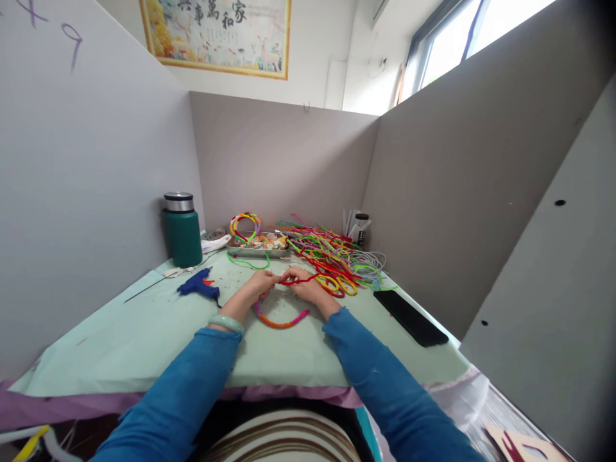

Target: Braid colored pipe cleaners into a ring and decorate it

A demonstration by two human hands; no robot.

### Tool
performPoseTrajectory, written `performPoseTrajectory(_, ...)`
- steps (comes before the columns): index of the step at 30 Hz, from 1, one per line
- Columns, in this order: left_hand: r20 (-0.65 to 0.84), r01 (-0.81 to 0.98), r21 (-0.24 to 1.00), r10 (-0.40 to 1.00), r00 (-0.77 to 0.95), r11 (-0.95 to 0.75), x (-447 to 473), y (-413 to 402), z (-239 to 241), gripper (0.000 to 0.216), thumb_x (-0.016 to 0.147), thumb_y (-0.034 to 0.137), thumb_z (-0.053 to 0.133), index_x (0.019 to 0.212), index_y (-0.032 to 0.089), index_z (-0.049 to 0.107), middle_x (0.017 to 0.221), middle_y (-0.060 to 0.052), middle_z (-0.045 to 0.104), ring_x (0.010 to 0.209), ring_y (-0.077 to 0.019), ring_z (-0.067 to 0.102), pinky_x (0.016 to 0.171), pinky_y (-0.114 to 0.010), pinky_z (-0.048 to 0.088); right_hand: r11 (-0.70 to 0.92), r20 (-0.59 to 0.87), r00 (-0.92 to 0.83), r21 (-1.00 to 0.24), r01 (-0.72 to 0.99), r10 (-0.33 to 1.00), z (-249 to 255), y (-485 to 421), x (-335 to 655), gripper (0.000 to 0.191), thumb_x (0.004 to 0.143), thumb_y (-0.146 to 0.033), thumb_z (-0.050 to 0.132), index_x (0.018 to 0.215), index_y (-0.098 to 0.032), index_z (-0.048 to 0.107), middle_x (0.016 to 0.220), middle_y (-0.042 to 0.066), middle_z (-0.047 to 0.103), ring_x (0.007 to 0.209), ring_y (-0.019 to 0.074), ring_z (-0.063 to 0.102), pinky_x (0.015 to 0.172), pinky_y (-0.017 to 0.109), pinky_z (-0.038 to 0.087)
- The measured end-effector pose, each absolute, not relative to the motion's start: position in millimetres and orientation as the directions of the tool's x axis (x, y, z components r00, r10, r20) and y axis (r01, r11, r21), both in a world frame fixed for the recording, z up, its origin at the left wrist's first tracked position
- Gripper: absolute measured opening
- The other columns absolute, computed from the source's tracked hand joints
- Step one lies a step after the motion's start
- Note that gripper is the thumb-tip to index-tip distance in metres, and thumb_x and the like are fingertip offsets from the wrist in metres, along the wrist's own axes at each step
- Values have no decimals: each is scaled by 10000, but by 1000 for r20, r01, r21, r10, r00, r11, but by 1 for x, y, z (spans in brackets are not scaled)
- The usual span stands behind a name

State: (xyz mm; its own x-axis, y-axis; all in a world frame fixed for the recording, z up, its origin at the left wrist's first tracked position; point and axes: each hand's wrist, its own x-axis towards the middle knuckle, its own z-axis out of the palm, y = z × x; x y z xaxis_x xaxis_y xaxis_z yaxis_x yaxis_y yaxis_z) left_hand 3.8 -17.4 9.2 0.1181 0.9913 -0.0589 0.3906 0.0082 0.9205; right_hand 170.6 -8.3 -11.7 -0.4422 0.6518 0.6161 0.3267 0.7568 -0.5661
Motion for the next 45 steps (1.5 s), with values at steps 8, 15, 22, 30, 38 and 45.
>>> performPoseTrajectory(8, -46, 372, 928, 990, 136, -8, 4, -21, 12, 441, 701, 539, 655, 604, 191, 402, 431, 90, 303, 334, -43, 240, 382, -231, 174, 720, 593, -415, -621, 309, 690, -10, -9, 170, 107, 773, -150, 557, 826, -172, 647, 869, 38, 643, 828, 164, 579, 784, 297, 446)
performPoseTrajectory(15, -67, 383, 924, 988, 143, 7, 5, -24, 14, 415, 736, 503, 635, 595, 187, 405, 417, 90, 305, 327, -43, 239, 375, -234, 174, 673, 546, -400, -653, 347, 736, -10, -10, 169, 112, 770, -158, 552, 828, -185, 643, 862, 23, 653, 821, 163, 582, 770, 294, 454)
performPoseTrajectory(22, -67, 399, 917, 989, 130, 10, 6, -25, 15, 400, 748, 486, 626, 597, 185, 410, 422, 84, 312, 336, -47, 257, 378, -232, 186, 691, 566, -399, -633, 349, 721, -13, -8, 169, 113, 764, -147, 531, 827, -177, 619, 854, 29, 645, 811, 160, 579, 755, 282, 446)
performPoseTrajectory(30, -70, 380, 925, 986, 148, 9, 5, -25, 15, 377, 763, 460, 616, 610, 185, 408, 426, 87, 304, 337, -46, 246, 370, -228, 179, 667, 535, -401, -633, 392, 744, -15, -5, 169, 107, 766, -161, 514, 812, -181, 609, 800, 11, 630, 767, 154, 568, 715, 262, 434)
performPoseTrajectory(38, -62, 388, 922, 985, 159, -5, 5, -22, 12, 371, 757, 477, 617, 633, 177, 438, 446, 81, 316, 351, -48, 261, 374, -229, 189, 686, 550, -414, -630, 364, 725, -14, -9, 169, 117, 751, -151, 511, 802, -189, 609, 806, 8, 629, 772, 153, 562, 715, 257, 437)
performPoseTrajectory(45, -50, 395, 918, 986, 158, -17, 5, -21, 12, 361, 737, 467, 639, 639, 173, 454, 449, 80, 326, 351, -45, 265, 376, -226, 188, 694, 554, -422, -615, 374, 718, -13, -9, 169, 108, 757, -154, 510, 794, -186, 607, 816, 15, 628, 777, 153, 561, 727, 259, 440)
